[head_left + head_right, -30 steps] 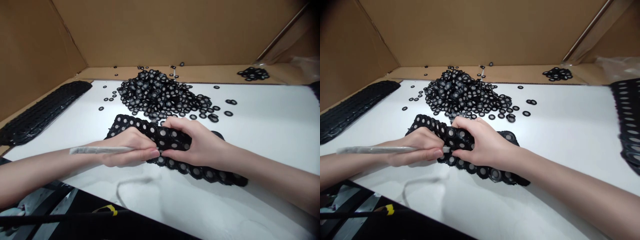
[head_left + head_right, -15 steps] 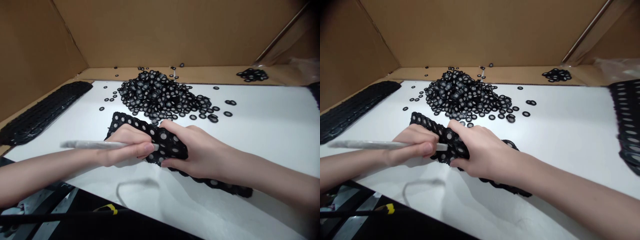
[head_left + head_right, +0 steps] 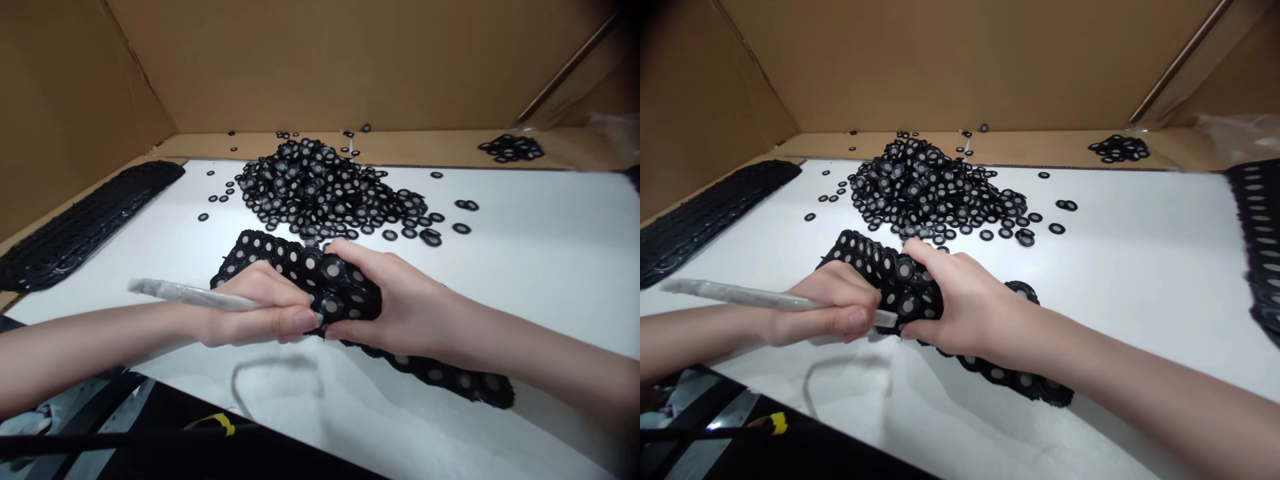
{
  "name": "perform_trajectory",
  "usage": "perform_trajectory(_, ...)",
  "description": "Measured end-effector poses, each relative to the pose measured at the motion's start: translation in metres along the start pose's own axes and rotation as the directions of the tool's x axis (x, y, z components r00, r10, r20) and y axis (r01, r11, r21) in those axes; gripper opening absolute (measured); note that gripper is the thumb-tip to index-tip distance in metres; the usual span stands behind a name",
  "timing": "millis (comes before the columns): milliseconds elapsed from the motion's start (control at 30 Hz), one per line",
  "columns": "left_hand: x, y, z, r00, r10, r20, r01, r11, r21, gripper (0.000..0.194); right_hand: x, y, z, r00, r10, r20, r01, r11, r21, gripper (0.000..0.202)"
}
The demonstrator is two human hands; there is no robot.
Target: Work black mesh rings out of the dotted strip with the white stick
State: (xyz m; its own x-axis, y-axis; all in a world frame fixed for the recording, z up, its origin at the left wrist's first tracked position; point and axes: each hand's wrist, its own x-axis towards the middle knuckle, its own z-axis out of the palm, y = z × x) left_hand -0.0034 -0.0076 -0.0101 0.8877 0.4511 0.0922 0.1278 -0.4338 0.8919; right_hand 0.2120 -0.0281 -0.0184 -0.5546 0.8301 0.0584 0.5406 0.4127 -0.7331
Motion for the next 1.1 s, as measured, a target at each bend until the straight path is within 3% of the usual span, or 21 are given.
perform_trajectory(433,0.001,0.004,0.001,1.000,0.004,0.028,-0.005,1.000,0.028,0.040,0.000,0.001,-0.001,1.000,-0.021,-0.008,0.020,1.000,-0.013,0.039)
perform_trajectory(567,0.004,0.005,-0.001,0.994,0.020,0.103,-0.022,1.000,0.020,0.038,0.000,0.001,-0.001,1.000,-0.029,-0.005,0.029,1.000,0.003,0.040)
perform_trajectory(733,0.009,0.014,-0.006,0.973,-0.040,0.227,0.018,0.995,0.099,0.035,0.000,0.001,-0.001,0.999,-0.039,-0.011,0.039,0.999,-0.017,0.039)
perform_trajectory(867,0.009,0.013,-0.007,0.963,-0.039,0.268,0.006,0.992,0.123,0.036,0.001,0.000,-0.001,0.999,-0.033,-0.016,0.033,0.998,-0.048,0.042)
perform_trajectory(1000,0.005,0.003,-0.006,0.987,-0.030,0.160,0.034,0.999,-0.025,0.040,0.003,0.002,-0.003,0.999,-0.036,-0.022,0.035,0.996,-0.084,0.043)
perform_trajectory(1100,0.005,-0.002,-0.004,0.993,-0.107,0.046,0.113,0.979,-0.169,0.049,0.006,0.007,-0.009,0.998,-0.052,-0.017,0.050,0.992,-0.113,0.046)
